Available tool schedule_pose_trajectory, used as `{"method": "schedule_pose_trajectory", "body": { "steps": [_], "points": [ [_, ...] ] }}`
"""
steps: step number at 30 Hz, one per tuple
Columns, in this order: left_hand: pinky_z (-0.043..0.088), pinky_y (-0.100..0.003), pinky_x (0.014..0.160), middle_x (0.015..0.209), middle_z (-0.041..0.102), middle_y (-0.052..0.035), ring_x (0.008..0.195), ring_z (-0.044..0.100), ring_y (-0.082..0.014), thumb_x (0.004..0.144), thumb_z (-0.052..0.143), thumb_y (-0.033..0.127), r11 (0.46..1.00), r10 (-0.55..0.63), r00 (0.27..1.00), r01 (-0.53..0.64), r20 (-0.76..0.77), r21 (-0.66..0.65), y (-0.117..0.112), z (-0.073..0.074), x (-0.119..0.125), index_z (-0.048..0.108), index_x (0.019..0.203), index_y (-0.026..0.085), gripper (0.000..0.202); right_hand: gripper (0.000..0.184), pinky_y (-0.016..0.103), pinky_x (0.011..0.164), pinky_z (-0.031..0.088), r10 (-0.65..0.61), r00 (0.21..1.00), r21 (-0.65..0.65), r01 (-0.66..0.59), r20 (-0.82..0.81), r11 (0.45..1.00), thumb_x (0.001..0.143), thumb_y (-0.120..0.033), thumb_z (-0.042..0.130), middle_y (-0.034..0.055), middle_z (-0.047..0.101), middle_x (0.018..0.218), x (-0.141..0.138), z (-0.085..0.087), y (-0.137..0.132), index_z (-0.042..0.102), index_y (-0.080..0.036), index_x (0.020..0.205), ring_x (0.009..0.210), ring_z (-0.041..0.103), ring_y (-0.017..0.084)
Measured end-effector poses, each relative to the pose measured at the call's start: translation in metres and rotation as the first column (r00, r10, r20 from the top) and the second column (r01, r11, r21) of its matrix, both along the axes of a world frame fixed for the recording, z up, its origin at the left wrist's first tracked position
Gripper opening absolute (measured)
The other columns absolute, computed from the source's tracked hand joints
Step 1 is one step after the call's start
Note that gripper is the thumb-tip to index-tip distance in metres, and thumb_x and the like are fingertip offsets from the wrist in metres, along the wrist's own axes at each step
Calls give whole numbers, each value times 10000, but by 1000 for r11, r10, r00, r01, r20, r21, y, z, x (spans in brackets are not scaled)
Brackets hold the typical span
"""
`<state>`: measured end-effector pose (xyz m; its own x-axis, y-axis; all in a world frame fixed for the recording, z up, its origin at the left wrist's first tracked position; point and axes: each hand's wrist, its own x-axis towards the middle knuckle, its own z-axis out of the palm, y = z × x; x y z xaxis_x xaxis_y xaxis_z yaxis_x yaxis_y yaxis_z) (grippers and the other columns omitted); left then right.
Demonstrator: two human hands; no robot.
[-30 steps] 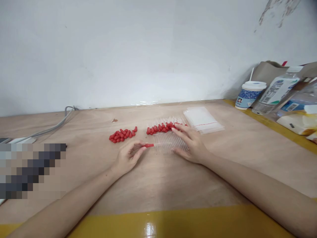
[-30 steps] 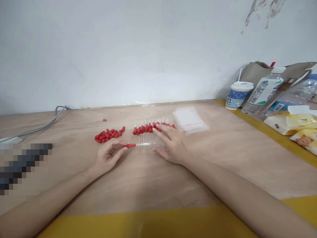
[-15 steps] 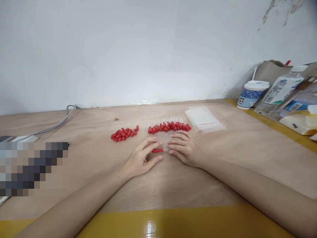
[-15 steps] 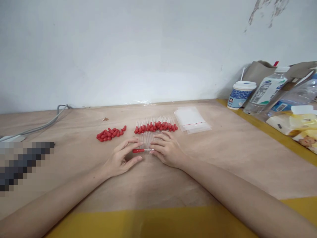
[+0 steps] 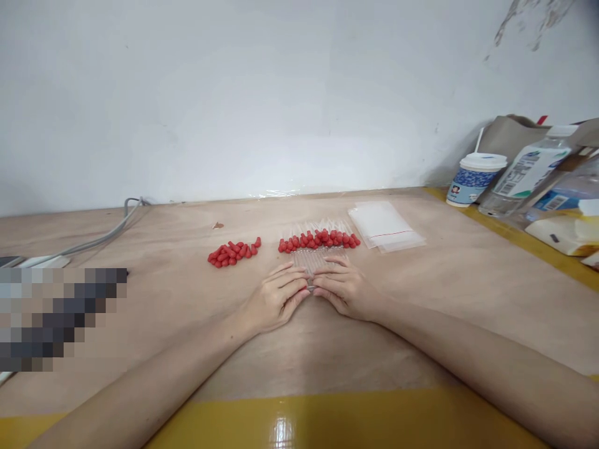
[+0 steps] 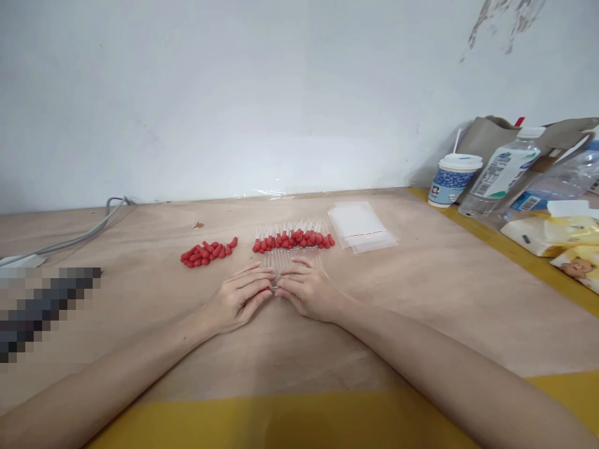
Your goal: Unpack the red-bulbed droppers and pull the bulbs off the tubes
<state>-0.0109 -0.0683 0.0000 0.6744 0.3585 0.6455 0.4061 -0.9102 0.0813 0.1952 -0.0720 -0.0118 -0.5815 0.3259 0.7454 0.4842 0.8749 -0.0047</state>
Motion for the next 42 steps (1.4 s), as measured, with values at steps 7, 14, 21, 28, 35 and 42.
{"method": "schedule_pose_trajectory", "body": {
  "steps": [7,14,21,28,35,42],
  "points": [
    [350,-420,1043,1037,649,-69,1034,576,-152,855,477,175,997,-35,998,31,-58,-65,-2,3,-2,580,978,165,160,75,318,917,413,39,999,77,-40,14,996,853,-159,508,8,696,841,1,4,-2,582,-171,848,900,621,115],
    [330,-412,1056,1016,653,-60,1074,553,-150,865,445,163,990,-63,994,51,-87,-133,-3,3,-5,579,988,171,182,60,296,898,442,45,997,166,-54,59,985,848,-166,525,18,693,817,3,6,-4,583,-149,851,915,621,124],
    [345,-404,1044,1008,659,-57,1081,552,-157,878,419,181,980,-74,990,50,-119,-191,-4,4,-8,587,1004,171,211,107,324,921,451,42,993,259,-70,112,963,840,-153,540,36,694,897,9,9,-5,591,-125,931,1009,591,143],
    [386,-368,1010,993,668,-54,1069,562,-157,873,433,176,984,-69,991,48,-117,-170,-5,5,-9,586,1014,177,208,166,357,933,457,48,987,296,-92,155,951,836,-110,526,73,683,971,14,11,-8,587,-99,990,1050,573,167],
    [468,-321,862,893,672,-45,957,594,-169,854,475,166,998,-24,999,22,-39,-60,-5,5,-17,588,917,178,130,194,355,902,445,48,990,256,-81,135,963,833,-113,519,84,669,986,28,13,-5,593,-110,1013,1059,553,182],
    [478,-284,669,875,554,-57,784,541,-149,860,461,224,927,373,901,-374,222,-40,20,18,-46,613,973,187,194,236,309,661,373,-459,883,36,464,-101,885,864,-199,469,43,650,725,46,6,18,616,-167,1045,717,561,158]
  ]
}}
